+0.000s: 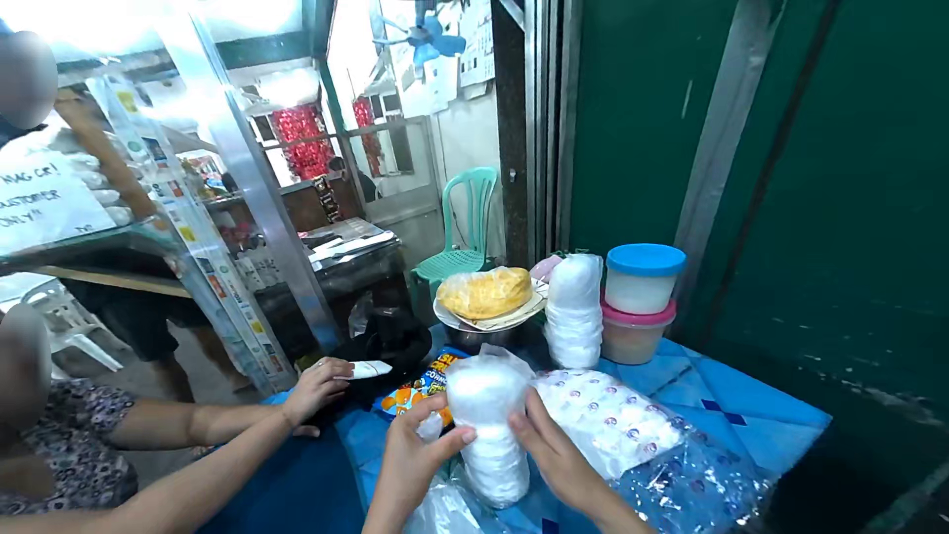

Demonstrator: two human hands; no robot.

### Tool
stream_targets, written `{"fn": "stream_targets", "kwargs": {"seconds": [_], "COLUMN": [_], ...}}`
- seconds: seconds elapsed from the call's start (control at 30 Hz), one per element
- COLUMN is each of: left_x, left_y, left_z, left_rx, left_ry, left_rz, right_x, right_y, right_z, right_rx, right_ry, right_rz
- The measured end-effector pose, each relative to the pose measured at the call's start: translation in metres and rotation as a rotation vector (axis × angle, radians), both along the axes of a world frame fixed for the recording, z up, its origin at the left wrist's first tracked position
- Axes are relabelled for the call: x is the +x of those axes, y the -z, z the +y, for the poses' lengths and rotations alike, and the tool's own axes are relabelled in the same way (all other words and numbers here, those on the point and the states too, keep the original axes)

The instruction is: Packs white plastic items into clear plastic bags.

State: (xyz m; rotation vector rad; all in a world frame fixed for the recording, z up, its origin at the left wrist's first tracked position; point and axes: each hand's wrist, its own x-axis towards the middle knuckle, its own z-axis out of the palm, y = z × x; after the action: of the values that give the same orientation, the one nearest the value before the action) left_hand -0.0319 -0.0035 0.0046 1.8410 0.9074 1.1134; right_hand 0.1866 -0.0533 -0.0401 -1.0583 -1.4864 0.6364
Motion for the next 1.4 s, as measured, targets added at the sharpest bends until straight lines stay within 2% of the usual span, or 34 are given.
{"fn": "stream_targets", "kwargs": {"seconds": [0.1,0.2,0.43,0.7,0.97,1.03,1.07,1.13,1.23,1.3,1.4], "left_x": [-0.006,0.005,0.013,0.025,0.016,0.013,0.012,0.008,0.007,0.012,0.016], "left_y": [-0.017,-0.027,-0.002,0.004,0.005,0.003,0.002,-0.003,-0.011,-0.011,-0.009], "left_z": [0.004,0.001,-0.001,-0.008,-0.010,-0.017,-0.021,-0.027,-0.036,-0.043,-0.047], "left_rx": [0.037,0.064,0.013,-0.035,-0.021,0.009,0.046,0.120,0.163,0.201,0.265], "left_ry": [0.089,0.071,0.044,-0.001,-0.014,-0.034,-0.034,0.084,0.278,0.258,0.237], "left_rz": [0.042,-0.049,-0.115,-0.175,-0.147,-0.208,-0.306,-0.545,-0.732,-0.706,-0.586], "right_x": [0.003,0.007,0.003,0.001,0.000,0.000,-0.004,-0.015,-0.034,-0.050,-0.066], "right_y": [0.000,-0.004,-0.005,0.010,0.003,0.000,-0.001,-0.009,-0.029,-0.042,-0.051], "right_z": [0.001,0.003,-0.001,0.000,-0.007,-0.012,-0.016,-0.028,-0.052,-0.062,-0.058], "right_rx": [-0.012,-0.027,0.074,0.090,0.022,0.070,0.147,0.352,0.475,0.443,0.402], "right_ry": [-0.001,-0.034,-0.053,-0.032,-0.096,-0.020,0.058,0.205,0.158,0.096,0.145], "right_rz": [-0.027,-0.048,0.069,0.128,0.106,0.110,0.125,0.168,0.025,-0.152,-0.293]}}
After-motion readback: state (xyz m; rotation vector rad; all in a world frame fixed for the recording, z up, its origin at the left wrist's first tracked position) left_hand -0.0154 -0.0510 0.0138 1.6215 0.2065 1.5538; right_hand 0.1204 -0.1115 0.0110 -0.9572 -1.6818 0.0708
